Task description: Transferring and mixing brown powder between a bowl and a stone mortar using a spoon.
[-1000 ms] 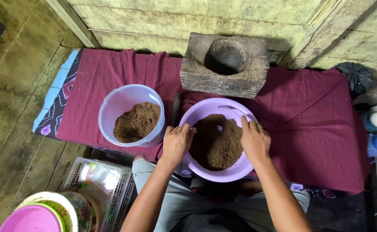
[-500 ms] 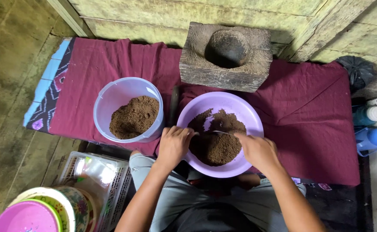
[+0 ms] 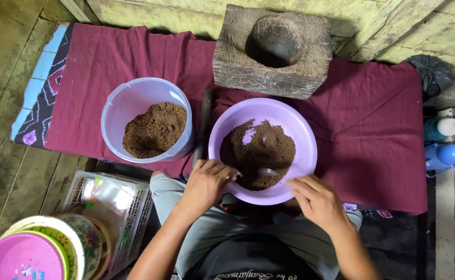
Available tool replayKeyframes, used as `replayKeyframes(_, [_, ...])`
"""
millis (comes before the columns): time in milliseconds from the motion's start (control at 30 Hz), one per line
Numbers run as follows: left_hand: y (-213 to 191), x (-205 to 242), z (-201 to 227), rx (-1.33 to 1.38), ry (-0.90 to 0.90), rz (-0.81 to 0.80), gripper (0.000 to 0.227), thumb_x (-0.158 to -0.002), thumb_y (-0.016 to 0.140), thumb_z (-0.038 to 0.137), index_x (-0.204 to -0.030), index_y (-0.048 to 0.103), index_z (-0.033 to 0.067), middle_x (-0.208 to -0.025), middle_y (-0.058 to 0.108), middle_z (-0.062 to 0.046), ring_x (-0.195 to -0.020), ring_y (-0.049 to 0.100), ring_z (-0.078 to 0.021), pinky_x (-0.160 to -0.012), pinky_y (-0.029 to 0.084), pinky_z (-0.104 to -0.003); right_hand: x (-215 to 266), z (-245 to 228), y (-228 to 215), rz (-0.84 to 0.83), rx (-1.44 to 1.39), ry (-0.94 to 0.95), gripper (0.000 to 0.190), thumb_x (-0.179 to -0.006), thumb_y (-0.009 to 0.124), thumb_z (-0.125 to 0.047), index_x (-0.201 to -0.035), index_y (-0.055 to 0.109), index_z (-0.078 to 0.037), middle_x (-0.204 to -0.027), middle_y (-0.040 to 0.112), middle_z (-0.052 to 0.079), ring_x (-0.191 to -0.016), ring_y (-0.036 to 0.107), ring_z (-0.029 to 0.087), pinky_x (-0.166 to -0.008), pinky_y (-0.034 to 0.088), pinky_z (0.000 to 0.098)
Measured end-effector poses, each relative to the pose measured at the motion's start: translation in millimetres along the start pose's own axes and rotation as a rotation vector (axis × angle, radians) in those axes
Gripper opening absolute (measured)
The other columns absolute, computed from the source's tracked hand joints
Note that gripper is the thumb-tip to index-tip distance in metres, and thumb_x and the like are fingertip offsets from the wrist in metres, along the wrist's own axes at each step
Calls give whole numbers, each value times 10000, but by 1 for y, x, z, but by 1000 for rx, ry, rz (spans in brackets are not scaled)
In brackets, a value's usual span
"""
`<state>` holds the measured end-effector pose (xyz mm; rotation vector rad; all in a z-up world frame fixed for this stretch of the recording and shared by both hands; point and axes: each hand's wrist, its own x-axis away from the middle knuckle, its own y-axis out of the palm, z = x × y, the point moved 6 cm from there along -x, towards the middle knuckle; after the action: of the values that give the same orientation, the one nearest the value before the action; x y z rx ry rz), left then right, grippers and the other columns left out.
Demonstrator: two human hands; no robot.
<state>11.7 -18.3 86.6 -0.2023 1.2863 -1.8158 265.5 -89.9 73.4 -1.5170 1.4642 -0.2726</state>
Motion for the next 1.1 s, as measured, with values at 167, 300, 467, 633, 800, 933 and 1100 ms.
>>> replayKeyframes(167, [41,8,-21,-75,-5,-28,101,-950,647,237,-1007,731,244,-828,737,51,-862,656,-173,-742,402,-341,13,22,43,-105,-71,17,182,-937,647,-84,-1099,729,-92,-1000,739,61,-905,723,229,-835,587,369])
replayKeyframes(300, [44,-17,-55,-143,-105,106,101,-982,611,237,-987,709,263,-771,743,58,-819,703,-150,-774,451,-318,-6,64,61,-31,-85,68,238,-997,548,-79,-1139,739,-84,-952,728,86,-885,708,250,-836,592,378])
replayKeyframes(467, [15,-36,-59,-228,-128,231,81,-979,656,291,-965,704,227,-777,745,39,-841,713,-154,-773,476,-309,-12,86,35,176,193,48,188,-1017,612,-155,-1154,736,-121,-992,718,63,-924,713,269,-815,575,389])
replayKeyframes(633, [32,-36,-59,-360,-110,347,105,-1017,635,271,-981,700,197,-767,716,14,-833,697,-179,-747,476,-321,-11,81,43,254,493,50,169,-1052,606,-161,-1114,729,-64,-970,681,112,-906,692,289,-787,574,388])
replayKeyframes(800, [66,-27,-58,-315,-120,295,102,-1007,615,291,-954,680,233,-701,674,67,-796,669,-161,-745,423,-330,-15,35,46,194,153,96,170,-1016,605,-155,-1085,753,-108,-927,713,58,-868,713,237,-767,586,324])
replayKeyframes(933, [45,-20,-36,-317,-113,280,111,-1008,635,279,-963,693,196,-677,676,43,-786,676,-168,-755,411,-329,-9,23,35,214,55,96,139,-941,686,-143,-1055,765,-152,-908,706,-10,-856,715,204,-774,587,313])
replayKeyframes(1100, [33,-29,-30,-324,-85,242,102,-1013,592,256,-1011,678,201,-748,689,37,-871,669,-180,-792,413,-360,-6,47,41,191,110,57,122,-952,672,-146,-1029,759,-181,-875,707,-7,-836,715,214,-754,588,339])
